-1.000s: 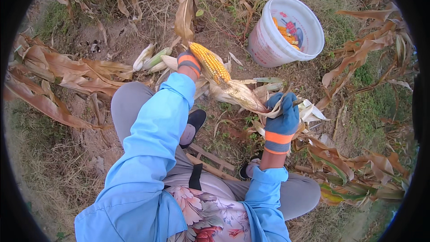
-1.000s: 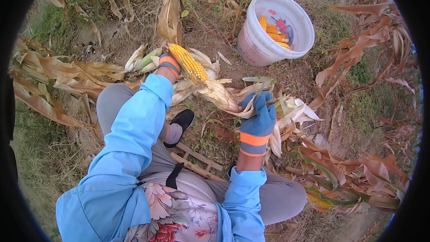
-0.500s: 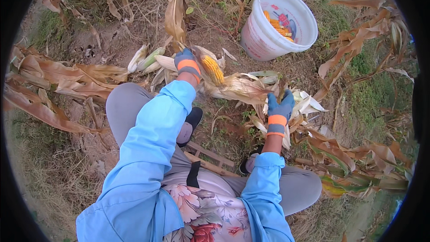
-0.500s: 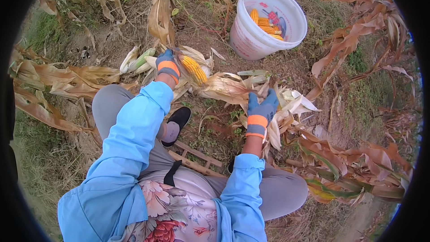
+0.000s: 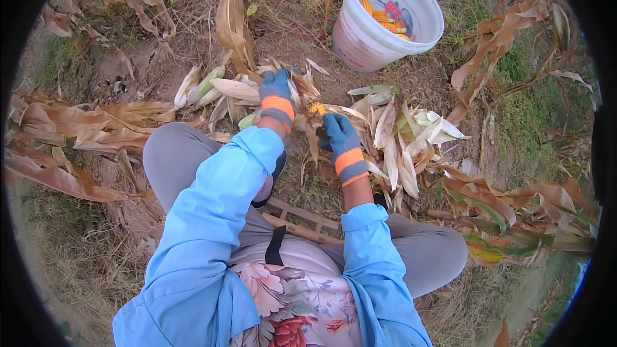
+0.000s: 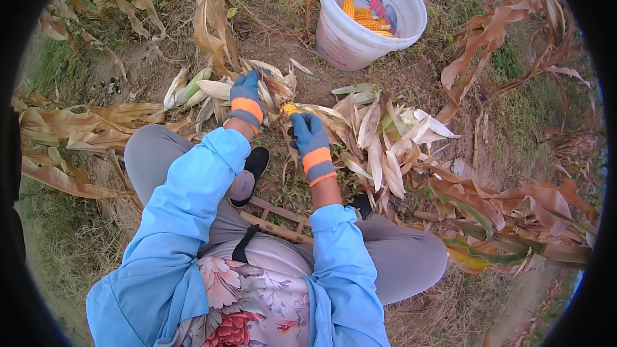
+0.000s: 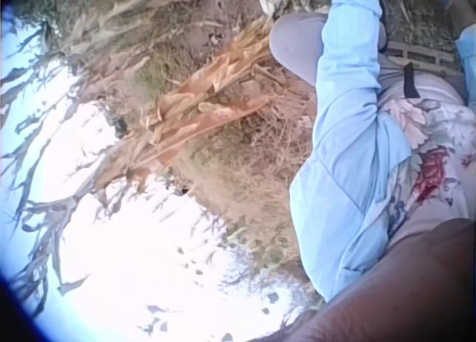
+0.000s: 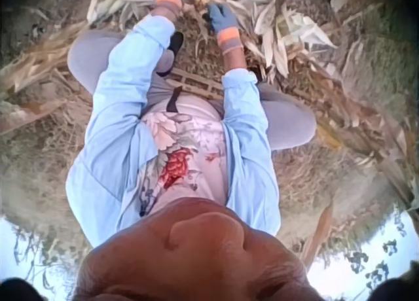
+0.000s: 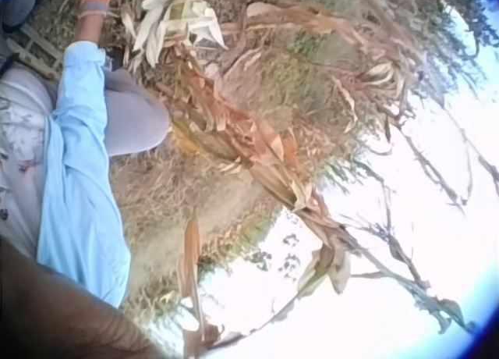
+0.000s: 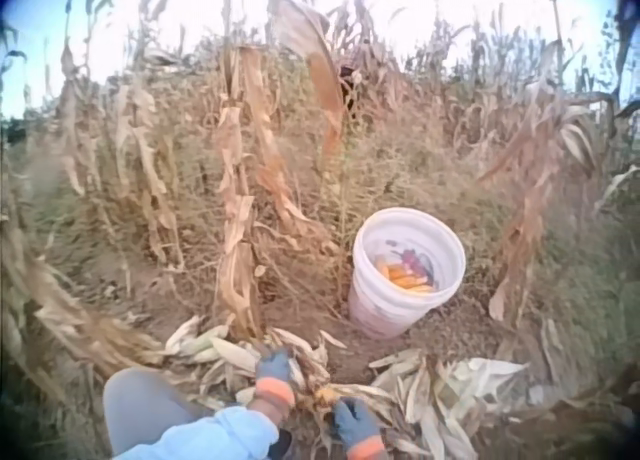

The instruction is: The person sits on the ground in a cornfield and shucks corn cobs by hand, removing the husks and placing the cleaned cobs into a nearby white bucket.

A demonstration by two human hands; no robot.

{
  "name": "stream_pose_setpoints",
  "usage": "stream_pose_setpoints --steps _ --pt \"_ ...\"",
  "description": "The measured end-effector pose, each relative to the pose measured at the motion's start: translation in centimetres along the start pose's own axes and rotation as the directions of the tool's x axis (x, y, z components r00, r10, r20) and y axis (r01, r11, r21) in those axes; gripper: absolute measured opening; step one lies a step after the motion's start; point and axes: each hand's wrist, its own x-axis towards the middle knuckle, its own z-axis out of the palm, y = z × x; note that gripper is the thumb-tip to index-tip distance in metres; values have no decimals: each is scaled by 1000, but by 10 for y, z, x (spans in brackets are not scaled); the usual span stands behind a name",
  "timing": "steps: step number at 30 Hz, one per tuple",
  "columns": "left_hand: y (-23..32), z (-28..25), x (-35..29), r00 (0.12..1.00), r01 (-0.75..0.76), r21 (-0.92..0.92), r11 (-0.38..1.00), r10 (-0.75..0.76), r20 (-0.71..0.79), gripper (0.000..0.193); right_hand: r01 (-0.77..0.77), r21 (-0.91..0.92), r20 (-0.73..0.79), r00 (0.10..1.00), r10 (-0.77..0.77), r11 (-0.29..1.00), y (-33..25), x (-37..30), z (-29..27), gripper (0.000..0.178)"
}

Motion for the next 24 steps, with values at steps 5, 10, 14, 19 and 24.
stream_pose_setpoints --steps 5,10,14,19,24 --pt "1 5 -32 954 148 -121 982 -110 280 20 -222 287 31 975 222 932 -13 -7 -2 45" --pt "-10 10 -36 912 239 -144 960 -171 372 19 -122 354 106 990 90 927 15 9 -12 51" --pt "-4 3 3 916 261 -239 935 -162 366 14 32 245 126 990 -65 969 39 25 -31 60" --pt "15 -17 80 974 166 -282 945 -112 198 15 83 232 271 951 -146 969 29 9 -39 63" --pt "28 -21 106 952 299 -211 931 -277 127 16 39 268 378 915 -143 963 23 1 -48 66"
